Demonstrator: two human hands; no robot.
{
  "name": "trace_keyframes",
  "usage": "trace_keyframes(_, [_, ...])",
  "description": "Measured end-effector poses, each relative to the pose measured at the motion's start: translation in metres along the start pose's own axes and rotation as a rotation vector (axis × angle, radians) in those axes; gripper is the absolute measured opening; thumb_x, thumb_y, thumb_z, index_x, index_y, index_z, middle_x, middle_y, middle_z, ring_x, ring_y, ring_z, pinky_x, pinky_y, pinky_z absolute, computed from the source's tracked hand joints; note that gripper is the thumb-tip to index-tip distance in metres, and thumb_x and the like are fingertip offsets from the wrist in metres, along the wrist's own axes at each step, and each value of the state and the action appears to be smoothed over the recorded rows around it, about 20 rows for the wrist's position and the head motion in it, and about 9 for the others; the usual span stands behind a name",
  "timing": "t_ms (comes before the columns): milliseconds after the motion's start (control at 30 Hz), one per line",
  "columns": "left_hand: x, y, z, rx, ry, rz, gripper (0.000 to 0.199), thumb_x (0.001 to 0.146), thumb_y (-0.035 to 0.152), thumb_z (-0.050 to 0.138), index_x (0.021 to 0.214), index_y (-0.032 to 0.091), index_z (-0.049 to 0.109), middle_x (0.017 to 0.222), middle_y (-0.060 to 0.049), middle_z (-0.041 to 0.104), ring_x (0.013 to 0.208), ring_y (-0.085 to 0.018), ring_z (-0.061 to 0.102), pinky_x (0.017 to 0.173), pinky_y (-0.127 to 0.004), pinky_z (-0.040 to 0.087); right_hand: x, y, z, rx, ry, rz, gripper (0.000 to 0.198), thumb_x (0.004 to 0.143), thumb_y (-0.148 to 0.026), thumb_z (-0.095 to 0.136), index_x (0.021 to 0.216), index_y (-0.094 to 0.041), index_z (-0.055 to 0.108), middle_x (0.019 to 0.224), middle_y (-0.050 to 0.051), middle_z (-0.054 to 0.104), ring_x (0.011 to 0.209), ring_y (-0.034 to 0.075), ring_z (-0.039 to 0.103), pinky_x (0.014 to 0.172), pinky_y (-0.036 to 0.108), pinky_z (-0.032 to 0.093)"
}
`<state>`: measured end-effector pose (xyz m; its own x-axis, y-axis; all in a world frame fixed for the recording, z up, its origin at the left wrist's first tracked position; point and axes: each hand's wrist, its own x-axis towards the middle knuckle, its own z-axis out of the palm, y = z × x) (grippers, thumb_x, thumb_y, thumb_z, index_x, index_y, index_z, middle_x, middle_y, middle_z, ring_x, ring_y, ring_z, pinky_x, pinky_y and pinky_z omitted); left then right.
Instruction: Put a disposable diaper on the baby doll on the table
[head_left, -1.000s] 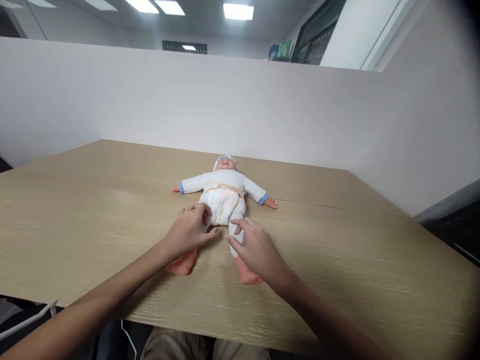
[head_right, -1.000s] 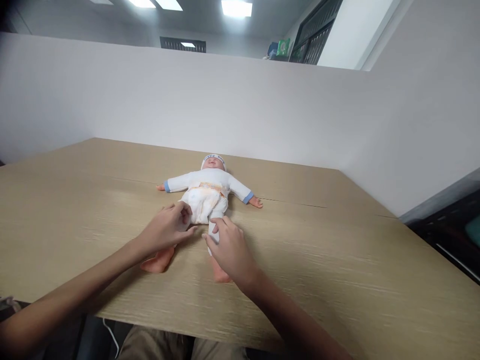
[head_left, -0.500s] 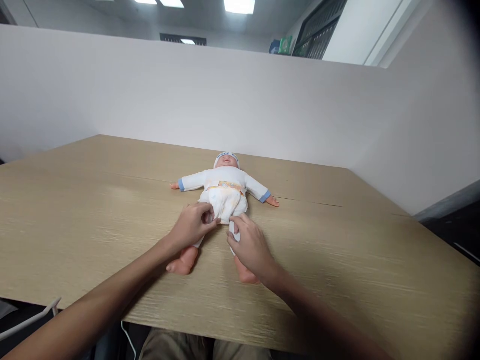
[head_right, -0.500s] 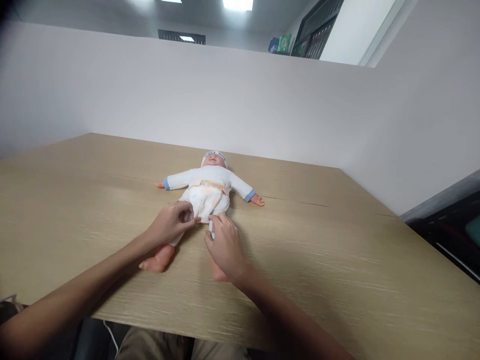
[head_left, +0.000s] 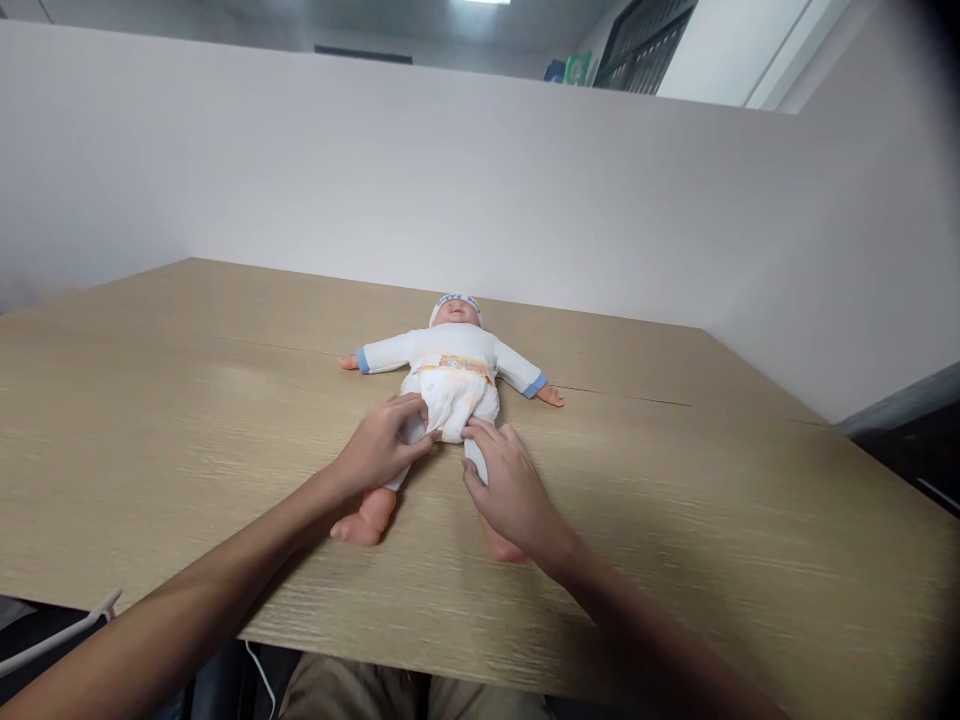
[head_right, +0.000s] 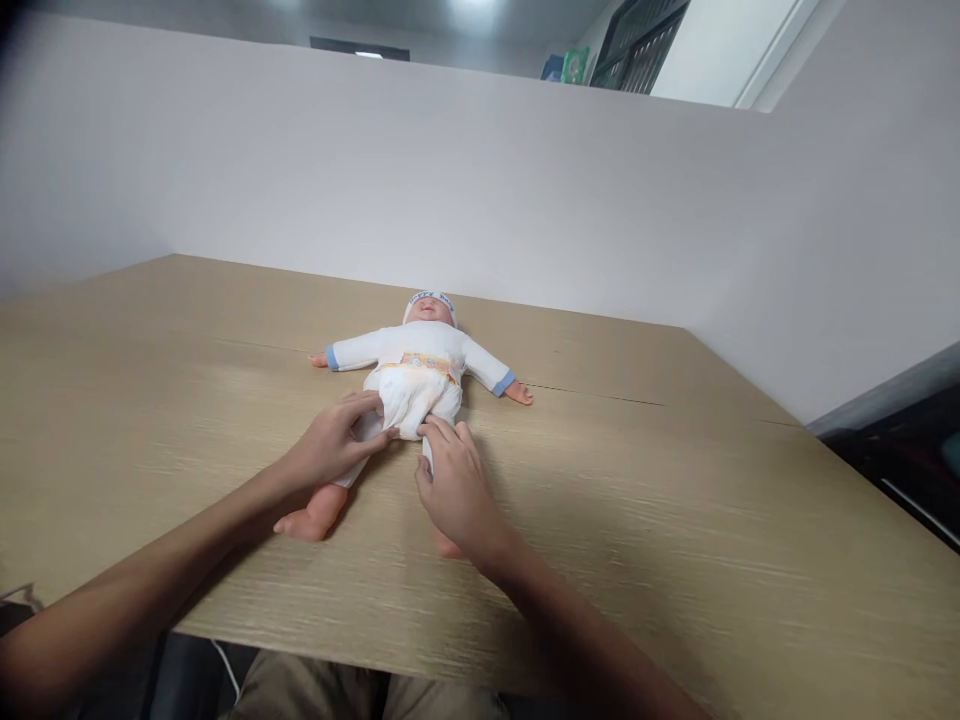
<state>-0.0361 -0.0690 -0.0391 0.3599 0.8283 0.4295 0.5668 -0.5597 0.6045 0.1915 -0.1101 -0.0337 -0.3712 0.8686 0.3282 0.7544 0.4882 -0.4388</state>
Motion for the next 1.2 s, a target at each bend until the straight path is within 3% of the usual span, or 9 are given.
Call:
trace_keyframes(133, [0.0,-0.005,0.002,0.029,-0.021,-0.07,0.023,0.097,0.044,0.069,0.09,0.025,0.058,0.083,-0.001,0.061,0.085,-0.025,0.058,0.076,-0.036,0.042,0.001,0.001,0.002,0.021,-0.001,0.018,0.033,0.096,-0.006,0.055,0.124,-0.019,0.066,0.125,0.012,0.074,0.117,0.032,0.058,0.101,0.047,0.05])
trace_keyframes(333, [0.003,-0.006,0.001,-0.019,-0.032,-0.098,0.026,0.095,0.046,0.07,0.091,0.024,0.057,0.083,0.001,0.057,0.079,-0.021,0.053,0.073,-0.034,0.039,0.005,0.001,0.004,0.041,0.029,0.079,0.025,0.091,-0.007,0.059,0.11,-0.023,0.061,0.111,0.009,0.072,0.111,0.03,0.06,0.095,0.042,0.049])
trace_keyframes(467, [0.003,-0.008,0.004,-0.175,0.004,-0.175,0.033,0.09,0.047,0.077,0.099,0.024,0.055,0.084,0.004,0.056,0.079,-0.019,0.05,0.072,-0.031,0.037,0.004,-0.003,0.004,0.026,0.061,0.125,0.022,0.093,-0.009,0.061,0.11,-0.023,0.061,0.113,0.009,0.073,0.113,0.031,0.063,0.095,0.043,0.049])
trace_keyframes(600, [0.002,-0.014,0.008,-0.337,0.076,-0.287,0.045,0.083,0.045,0.085,0.099,0.024,0.048,0.087,0.005,0.053,0.079,-0.017,0.05,0.073,-0.03,0.039,0.001,-0.003,0.0,0.092,0.074,0.203,0.037,0.094,-0.01,0.068,0.127,-0.022,0.058,0.127,0.009,0.075,0.118,0.031,0.067,0.099,0.044,0.05])
trace_keyframes(700, [0.001,-0.016,0.012,-0.401,0.163,-0.337,0.053,0.078,0.043,0.09,0.102,0.024,0.047,0.096,0.003,0.056,0.084,-0.017,0.056,0.078,-0.031,0.045,0.0,-0.003,-0.003,0.15,0.059,0.22,0.04,0.094,-0.01,0.072,0.13,-0.023,0.06,0.134,0.008,0.077,0.125,0.03,0.067,0.105,0.044,0.049])
trace_keyframes(833, [-0.001,-0.012,0.016,-0.434,0.249,-0.424,0.056,0.075,0.045,0.094,0.107,0.022,0.055,0.115,-0.006,0.067,0.106,-0.024,0.069,0.092,-0.038,0.053,0.001,-0.002,-0.004,0.135,0.055,0.214,0.04,0.094,-0.01,0.073,0.131,-0.024,0.066,0.131,0.008,0.078,0.124,0.03,0.067,0.105,0.044,0.049])
trace_keyframes(1033, [-0.001,0.0,0.008,-0.44,0.116,-0.393,0.048,0.08,0.052,0.09,0.109,0.02,0.07,0.115,-0.008,0.078,0.109,-0.03,0.072,0.098,-0.041,0.053,0.001,-0.003,0.002,0.08,0.029,0.151,0.039,0.093,-0.017,0.076,0.132,-0.022,0.071,0.134,0.009,0.074,0.121,0.033,0.061,0.108,0.049,0.049])
trace_keyframes(1200, [0.002,0.008,-0.003,-0.385,-0.007,-0.41,0.039,0.085,0.056,0.083,0.094,0.019,0.074,0.09,-0.001,0.072,0.089,-0.024,0.064,0.08,-0.034,0.046,-0.002,-0.006,0.004,0.089,0.033,0.142,0.04,0.09,-0.02,0.08,0.129,-0.023,0.072,0.138,0.008,0.07,0.123,0.033,0.056,0.11,0.05,0.049])
